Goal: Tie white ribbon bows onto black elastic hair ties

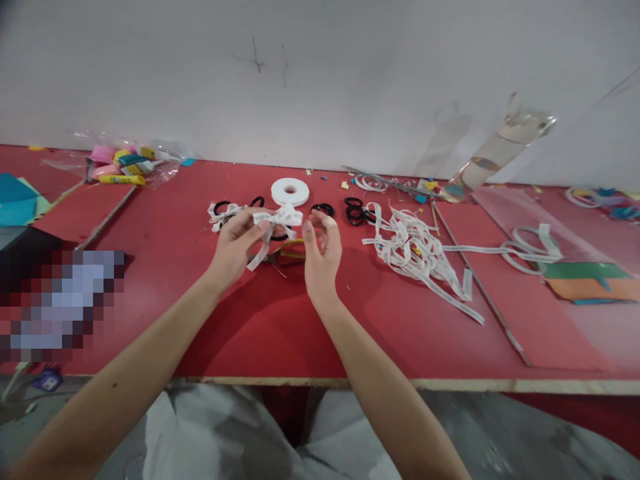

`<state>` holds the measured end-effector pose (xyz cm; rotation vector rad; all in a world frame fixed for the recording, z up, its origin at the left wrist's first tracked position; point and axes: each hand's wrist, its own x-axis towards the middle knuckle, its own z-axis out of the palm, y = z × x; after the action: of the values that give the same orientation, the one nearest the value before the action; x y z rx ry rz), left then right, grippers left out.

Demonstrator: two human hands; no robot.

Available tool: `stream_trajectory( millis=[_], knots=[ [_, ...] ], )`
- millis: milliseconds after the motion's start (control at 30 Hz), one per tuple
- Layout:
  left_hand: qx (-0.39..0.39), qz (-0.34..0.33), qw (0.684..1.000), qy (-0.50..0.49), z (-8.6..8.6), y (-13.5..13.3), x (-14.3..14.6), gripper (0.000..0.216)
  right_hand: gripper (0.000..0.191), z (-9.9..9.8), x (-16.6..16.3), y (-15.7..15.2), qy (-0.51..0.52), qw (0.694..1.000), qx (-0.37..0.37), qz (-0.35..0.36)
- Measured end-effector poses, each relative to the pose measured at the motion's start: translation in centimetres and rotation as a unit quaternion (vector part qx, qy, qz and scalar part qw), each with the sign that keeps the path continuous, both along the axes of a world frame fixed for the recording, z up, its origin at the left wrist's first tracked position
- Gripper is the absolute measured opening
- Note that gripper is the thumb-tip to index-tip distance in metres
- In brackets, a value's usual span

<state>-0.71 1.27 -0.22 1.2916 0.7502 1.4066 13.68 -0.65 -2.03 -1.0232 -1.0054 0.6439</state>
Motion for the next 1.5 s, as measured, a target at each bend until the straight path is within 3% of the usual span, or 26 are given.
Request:
stream_trajectory(
  millis=[100,433,767,1033,1200,1333,1500],
  knots=[
    [0.001,-0.043,0.997,0.056,0.2,-0.6,0.1,0.023,0.020,-0.1,-0.2,-0.4,0.001,0.997,-0.004,0.073],
    [0.001,-0.020,0.996,0.089,0.2,0.0,-0.6,0.024,0.019,0.1,-0.4,-0.3,0.002,0.986,-0.039,0.162],
    [-0.100,-0.056,0.993,0.008,-0.6,0.5,-0.2,0.022,0.017,-0.7,0.0,1.0,0.138,0.976,-0.060,0.154],
    [-0.039,-0.102,0.992,0.058,-0.1,0.4,-0.2,0.028,0.016,-0.5,-0.2,0.8,0.166,0.966,-0.075,0.182],
    [0.002,-0.076,0.995,0.061,-0.1,0.2,-0.1,0.026,0.019,-0.9,-0.6,0.5,0.137,0.972,-0.049,0.182],
    [-0.026,-0.029,0.999,0.004,-0.3,0.4,-0.3,0.024,0.030,-0.7,-0.5,0.3,0.109,0.976,-0.075,0.174],
    [-0.056,0.039,0.995,-0.068,-0.6,1.4,-1.0,0.022,0.026,-0.4,-0.4,0.2,0.078,0.976,-0.096,0.181]
  ],
)
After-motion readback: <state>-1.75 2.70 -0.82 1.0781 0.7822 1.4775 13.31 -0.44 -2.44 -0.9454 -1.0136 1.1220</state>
